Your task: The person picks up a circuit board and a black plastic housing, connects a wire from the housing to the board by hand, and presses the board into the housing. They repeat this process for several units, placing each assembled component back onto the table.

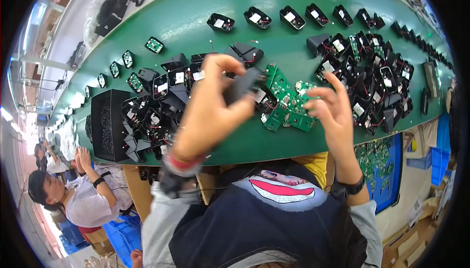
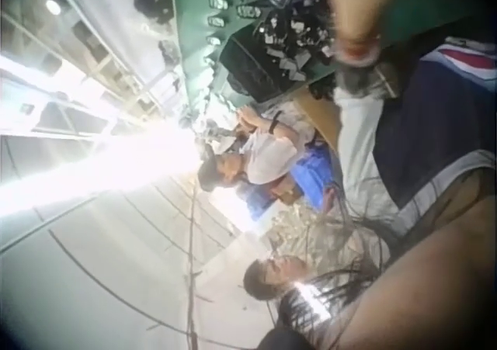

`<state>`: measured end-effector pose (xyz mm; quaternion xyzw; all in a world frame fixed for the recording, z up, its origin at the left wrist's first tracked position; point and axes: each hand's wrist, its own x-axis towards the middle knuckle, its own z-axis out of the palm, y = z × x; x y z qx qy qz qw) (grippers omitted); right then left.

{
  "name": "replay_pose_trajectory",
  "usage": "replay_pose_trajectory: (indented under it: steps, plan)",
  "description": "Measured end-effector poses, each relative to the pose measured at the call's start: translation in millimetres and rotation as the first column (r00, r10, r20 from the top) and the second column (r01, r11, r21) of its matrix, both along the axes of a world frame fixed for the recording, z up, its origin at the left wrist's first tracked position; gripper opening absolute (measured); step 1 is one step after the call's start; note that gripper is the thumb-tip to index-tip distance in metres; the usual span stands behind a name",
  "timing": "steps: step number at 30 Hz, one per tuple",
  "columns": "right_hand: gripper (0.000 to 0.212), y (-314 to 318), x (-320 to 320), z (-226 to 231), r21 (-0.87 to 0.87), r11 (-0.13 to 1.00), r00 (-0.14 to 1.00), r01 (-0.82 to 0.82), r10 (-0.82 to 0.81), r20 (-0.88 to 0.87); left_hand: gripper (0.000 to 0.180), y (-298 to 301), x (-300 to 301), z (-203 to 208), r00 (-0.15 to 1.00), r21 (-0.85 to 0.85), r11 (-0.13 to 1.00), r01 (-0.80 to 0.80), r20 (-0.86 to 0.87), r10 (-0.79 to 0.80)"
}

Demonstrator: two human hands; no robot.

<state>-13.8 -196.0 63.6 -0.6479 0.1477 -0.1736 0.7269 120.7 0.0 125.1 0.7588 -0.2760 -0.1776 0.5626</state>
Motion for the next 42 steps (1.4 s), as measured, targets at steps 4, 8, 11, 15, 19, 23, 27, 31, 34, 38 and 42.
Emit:
replay_pose_trajectory:
  steps: [4,8,11,15,19,23,27,31,34,38,42]
  plan:
    - [0.033,-8,-27,-12,-0.154,0.983,0.994,0.102,-0.105,-0.011,0.031,36,124,44,0.967,0.392,0.912,0.125,0.159,-0.201]
    - [0.018,8,-30,-30,-0.310,0.946,0.992,0.093,-0.113,-0.048,0.035,24,238,15,0.858,0.758,0.625,0.187,0.184,-0.479]
    - [0.012,2,-39,-39,-0.505,0.836,0.976,0.215,-0.197,0.089,0.051,29,289,-50,0.889,0.896,0.431,0.107,0.108,-0.445]
    - [0.007,6,-62,-58,-0.635,0.722,0.958,0.275,-0.258,0.122,0.082,24,282,-52,0.790,0.874,0.451,-0.179,0.402,-0.464]
    - [0.011,8,-55,-72,-0.735,0.588,0.941,0.338,-0.234,0.245,0.101,-22,238,-38,0.419,0.694,0.676,-0.248,0.706,-0.571]
    - [0.016,10,-49,-71,-0.836,0.444,0.944,0.322,-0.212,0.251,0.101,-58,217,-42,0.458,0.868,0.494,-0.052,0.461,-0.760]
    - [0.017,11,-47,-73,-0.828,0.422,0.926,0.369,-0.246,0.287,0.079,-89,229,-55,0.237,0.844,0.535,0.025,0.515,-0.824]
    - [0.017,11,-49,-71,-0.834,0.403,0.919,0.376,-0.277,0.280,0.047,-126,224,-62,0.325,0.798,0.590,0.126,0.529,-0.784]
    - [0.018,12,-50,-71,-0.830,0.402,0.918,0.387,-0.249,0.308,0.037,-128,221,-67,0.318,0.709,0.696,0.115,0.638,-0.702]
    - [0.017,10,-54,-72,-0.828,0.424,0.929,0.366,-0.222,0.297,0.035,-98,189,-41,0.359,0.629,0.777,0.034,0.718,-0.597]
    - [0.016,6,-54,-72,-0.838,0.438,0.946,0.325,-0.159,0.283,0.035,-12,131,21,0.472,0.325,0.934,-0.147,0.853,-0.222]
